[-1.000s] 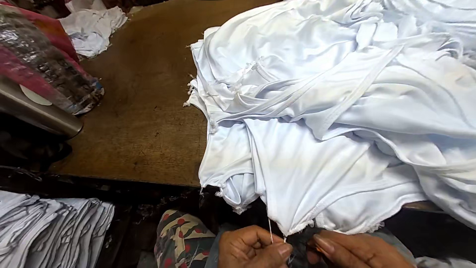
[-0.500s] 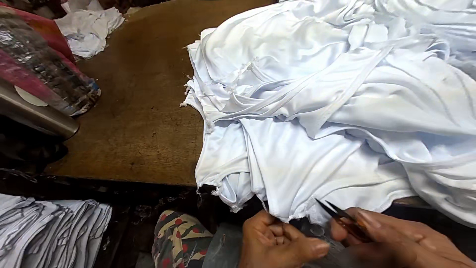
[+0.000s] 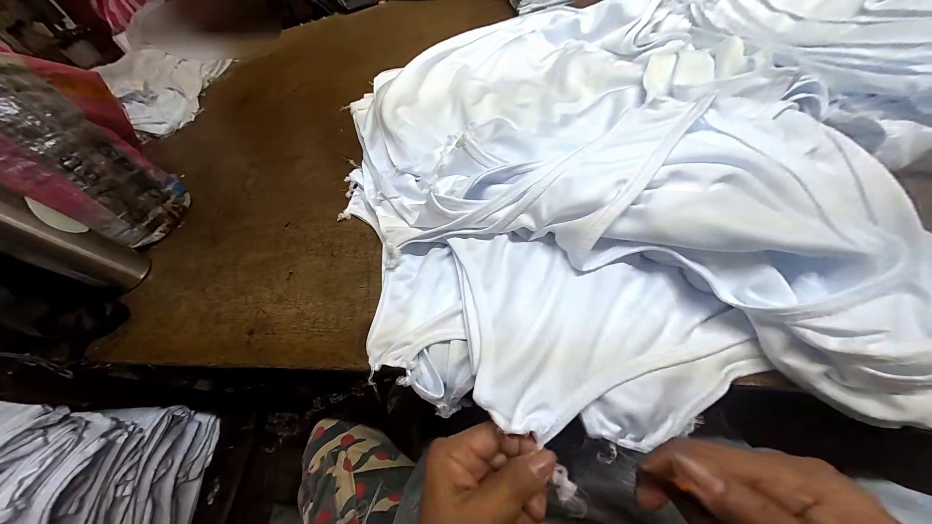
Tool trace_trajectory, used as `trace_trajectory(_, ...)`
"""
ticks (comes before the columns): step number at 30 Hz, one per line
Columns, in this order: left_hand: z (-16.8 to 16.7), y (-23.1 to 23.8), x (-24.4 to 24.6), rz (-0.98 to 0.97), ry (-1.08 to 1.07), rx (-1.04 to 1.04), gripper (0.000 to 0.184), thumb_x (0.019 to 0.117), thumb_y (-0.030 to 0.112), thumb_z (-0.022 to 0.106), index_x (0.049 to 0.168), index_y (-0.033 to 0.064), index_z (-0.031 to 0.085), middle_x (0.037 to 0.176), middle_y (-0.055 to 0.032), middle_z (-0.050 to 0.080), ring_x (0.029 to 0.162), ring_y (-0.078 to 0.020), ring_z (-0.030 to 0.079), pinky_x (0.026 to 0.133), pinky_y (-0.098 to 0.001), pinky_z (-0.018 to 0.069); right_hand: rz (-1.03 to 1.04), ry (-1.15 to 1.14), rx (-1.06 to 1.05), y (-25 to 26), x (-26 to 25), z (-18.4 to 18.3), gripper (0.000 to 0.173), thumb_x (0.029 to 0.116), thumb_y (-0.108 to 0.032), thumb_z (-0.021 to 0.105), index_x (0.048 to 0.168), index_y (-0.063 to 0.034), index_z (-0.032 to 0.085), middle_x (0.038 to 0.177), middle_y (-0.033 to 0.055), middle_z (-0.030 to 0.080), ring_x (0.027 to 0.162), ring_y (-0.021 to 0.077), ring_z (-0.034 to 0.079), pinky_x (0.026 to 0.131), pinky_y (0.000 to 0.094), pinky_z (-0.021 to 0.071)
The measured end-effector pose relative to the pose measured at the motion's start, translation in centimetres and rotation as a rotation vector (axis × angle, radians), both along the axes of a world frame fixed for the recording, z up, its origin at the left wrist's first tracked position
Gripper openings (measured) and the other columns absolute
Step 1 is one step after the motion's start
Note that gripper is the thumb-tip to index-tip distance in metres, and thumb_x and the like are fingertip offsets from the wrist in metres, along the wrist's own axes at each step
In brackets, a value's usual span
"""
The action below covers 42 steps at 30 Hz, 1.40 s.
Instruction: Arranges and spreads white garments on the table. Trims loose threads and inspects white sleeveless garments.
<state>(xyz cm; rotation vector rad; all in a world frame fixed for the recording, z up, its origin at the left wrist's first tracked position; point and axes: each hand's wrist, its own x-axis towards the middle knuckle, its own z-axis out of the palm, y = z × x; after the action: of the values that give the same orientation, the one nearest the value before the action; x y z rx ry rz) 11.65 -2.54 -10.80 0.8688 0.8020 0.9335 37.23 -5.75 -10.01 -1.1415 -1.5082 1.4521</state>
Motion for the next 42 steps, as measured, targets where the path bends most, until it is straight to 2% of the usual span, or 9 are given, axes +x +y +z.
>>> trace_trajectory(11,-0.5,-1.0,-0.6,-0.030,0.000,-0.065,0.008,0.0977,0.003,0.065,0.098,-0.0020,0.072,0.068,-0.0013,0.065,0.052,-0.0062,0.059,0.048,-0.0249,0.0537,0.114,-0.169,-0.018,1.5,-1.9,-0.4,0.039,0.1109,-0.023,0.044,0.096,0.0023,0.070,0.067,0.0009,0.056,0.056,0.0039,0.045,0.053,0.0243,0.0382)
trace_trajectory(20,-0.9,-1.0,-0.8,-0.040,0.007,-0.085,0.009,0.0967,0.003,0.066,0.095,-0.0021,0.073,0.067,-0.0025,0.066,0.052,-0.0072,0.060,0.049,-0.0257,0.0544,0.091,-0.391,0.147,2.0,-2.7,-0.6,0.045,0.1116,-0.028,0.043,0.087,0.0015,0.068,0.067,0.0122,0.061,0.059,0.0202,0.056,0.054,0.0410,0.0428)
trace_trajectory(25,-1.1,-1.0,-1.1,-0.065,0.070,0.010,0.008,0.0949,0.001,0.068,0.094,-0.0040,0.074,0.070,-0.0057,0.070,0.054,-0.0081,0.063,0.051,-0.0255,0.0562,0.011,-0.337,0.298,1.6,-2.6,0.3,0.041,0.1103,-0.030,0.048,0.106,0.0059,0.067,0.075,0.0152,0.062,0.062,0.0162,0.056,0.057,0.0324,0.0469)
trace_trajectory(28,-1.3,-1.1,-1.3,-0.113,0.142,0.088,0.009,0.0950,0.001,0.069,0.093,-0.0049,0.074,0.071,-0.0059,0.071,0.057,-0.0069,0.064,0.052,-0.0235,0.0554,-0.141,-0.706,0.577,2.0,-4.0,0.7,0.049,0.0973,-0.044,0.069,0.115,0.0020,0.065,0.086,0.0185,0.069,0.071,0.0260,0.063,0.059,0.0394,0.0508)
trace_trajectory(31,-1.9,-1.4,-1.7,-0.166,0.206,0.138,0.010,0.0950,0.002,0.069,0.093,-0.0059,0.075,0.073,-0.0074,0.072,0.057,-0.0075,0.064,0.052,-0.0238,0.0548,-0.245,-0.975,0.837,3.6,-5.2,-1.3,0.028,0.1000,-0.027,0.056,0.114,-0.0058,0.067,0.085,0.0122,0.068,0.071,0.0276,0.067,0.052,0.0414,0.0487)
trace_trajectory(34,-2.7,-1.2,-2.6,-0.119,0.402,0.268,0.012,0.0922,0.005,0.074,0.100,-0.0032,0.076,0.091,-0.0083,0.071,0.069,-0.0088,0.066,0.058,-0.0237,0.0572,-0.227,-0.778,0.783,5.2,-4.4,-1.2,0.022,0.0976,-0.022,0.055,0.103,-0.0091,0.071,0.079,0.0060,0.067,0.066,0.0195,0.064,0.051,0.0389,0.0498)
trace_trajectory(37,-2.4,-0.4,-3.1,0.023,0.457,0.287,0.032,0.0900,0.007,0.076,0.119,-0.0048,0.070,0.112,-0.0111,0.069,0.081,-0.0117,0.069,0.062,-0.0256,0.0596,-0.236,-0.403,0.456,6.7,-2.8,1.8,0.011,0.0856,-0.023,0.073,0.095,-0.0186,0.074,0.076,-0.0090,0.067,0.061,-0.0017,0.058,0.052,0.0181,0.0493)
trace_trajectory(40,-0.9,0.9,-2.6,0.123,0.281,0.172,0.033,0.0977,0.011,0.069,0.124,-0.0079,0.067,0.105,-0.0130,0.073,0.078,-0.0189,0.072,0.058,-0.0329,0.0633,-0.392,-0.262,0.363,9.7,0.1,5.0,0.005,0.0865,-0.016,0.075,0.087,-0.0176,0.071,0.070,-0.0099,0.064,0.052,-0.0024,0.052,0.047,0.0142,0.0443)
trace_trajectory(42,-0.4,1.9,-1.9,0.135,0.218,0.096,0.035,0.0987,0.018,0.069,0.123,-0.0079,0.067,0.098,-0.0151,0.075,0.071,-0.0202,0.072,0.054,-0.0330,0.0618,-0.622,-0.387,0.401,11.9,1.7,5.8,0.010,0.0933,-0.014,0.072,0.090,-0.0136,0.063,0.070,-0.0079,0.057,0.051,-0.0023,0.046,0.046,0.0137,0.0390)
